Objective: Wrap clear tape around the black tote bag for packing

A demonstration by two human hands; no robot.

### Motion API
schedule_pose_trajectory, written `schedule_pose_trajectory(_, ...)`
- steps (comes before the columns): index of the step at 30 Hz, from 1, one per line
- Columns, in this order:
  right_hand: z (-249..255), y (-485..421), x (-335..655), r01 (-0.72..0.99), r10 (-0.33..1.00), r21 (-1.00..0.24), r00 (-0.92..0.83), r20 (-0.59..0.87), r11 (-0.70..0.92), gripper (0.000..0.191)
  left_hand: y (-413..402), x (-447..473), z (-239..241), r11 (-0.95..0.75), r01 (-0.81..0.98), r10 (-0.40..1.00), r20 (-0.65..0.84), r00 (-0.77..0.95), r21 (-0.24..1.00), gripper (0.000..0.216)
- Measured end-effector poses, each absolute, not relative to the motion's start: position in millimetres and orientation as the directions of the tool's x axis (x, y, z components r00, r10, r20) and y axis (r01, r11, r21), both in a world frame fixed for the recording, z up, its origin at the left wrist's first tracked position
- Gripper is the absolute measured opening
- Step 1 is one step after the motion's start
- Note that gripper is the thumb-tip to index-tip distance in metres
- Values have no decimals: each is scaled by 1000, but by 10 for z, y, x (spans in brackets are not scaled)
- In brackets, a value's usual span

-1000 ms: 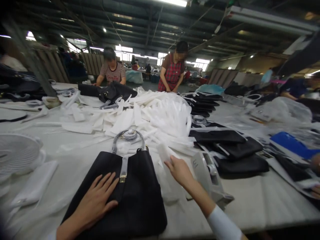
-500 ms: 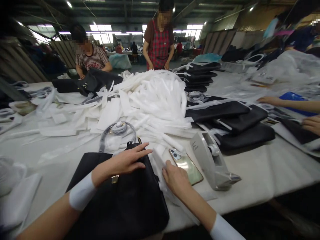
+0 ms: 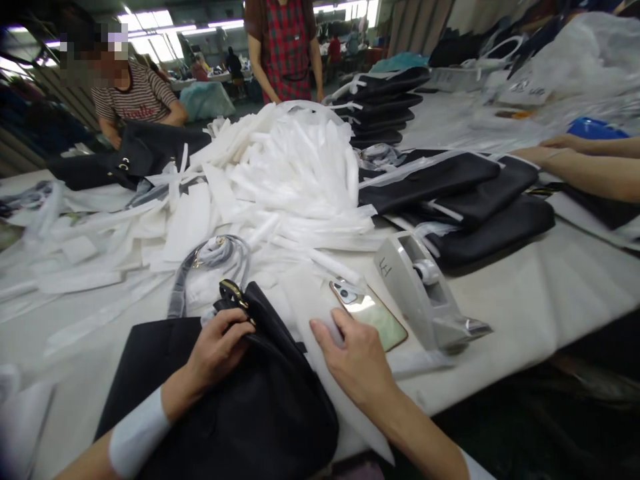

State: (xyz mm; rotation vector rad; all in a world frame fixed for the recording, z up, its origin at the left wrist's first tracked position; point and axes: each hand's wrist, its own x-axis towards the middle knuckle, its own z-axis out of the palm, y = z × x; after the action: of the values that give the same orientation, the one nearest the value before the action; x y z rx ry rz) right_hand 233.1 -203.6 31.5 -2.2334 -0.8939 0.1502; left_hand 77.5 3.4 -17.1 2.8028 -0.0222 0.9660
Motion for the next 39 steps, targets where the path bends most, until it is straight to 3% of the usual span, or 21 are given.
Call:
schedule_pose_trajectory(6, 302, -1753, 2196, 619, 790, -670, 608, 79, -410, 40, 27, 788, -303, -977, -123, 43, 724, 689, 175, 15)
schedule_pose_trajectory(9, 302, -1595, 2162, 678, 816, -595, 574, 62, -432, 34, 32, 776, -319, -972, -123, 68, 741, 668, 200, 16)
schedule_pose_trajectory(15, 141, -1408, 2105, 751, 813, -348, 580, -58, -561, 20, 20, 772, -255, -983, -124, 27, 768, 640, 138, 14)
schedule_pose_trajectory(19, 52, -1403, 2103, 754, 799, -291, 598, -69, -589, 17, -1, 796, -216, -984, -131, 9, 765, 644, 122, 14)
schedule_pose_trajectory(28, -34, -1186, 2093, 595, 732, -602, 681, 27, -532, 25, -27, 815, -314, -980, -95, 73, 760, 646, 175, 16)
schedule_pose_trajectory(34, -120, -1133, 2069, 528, 633, -655, 768, 98, -540, 28, -38, 846, -334, -971, -85, 112, 741, 663, 223, 14)
schedule_pose_trajectory(39, -47, -1138, 2118, 537, 743, -708, 669, 26, -458, 24, -33, 867, -368, -968, -96, 119, 756, 644, 234, 12)
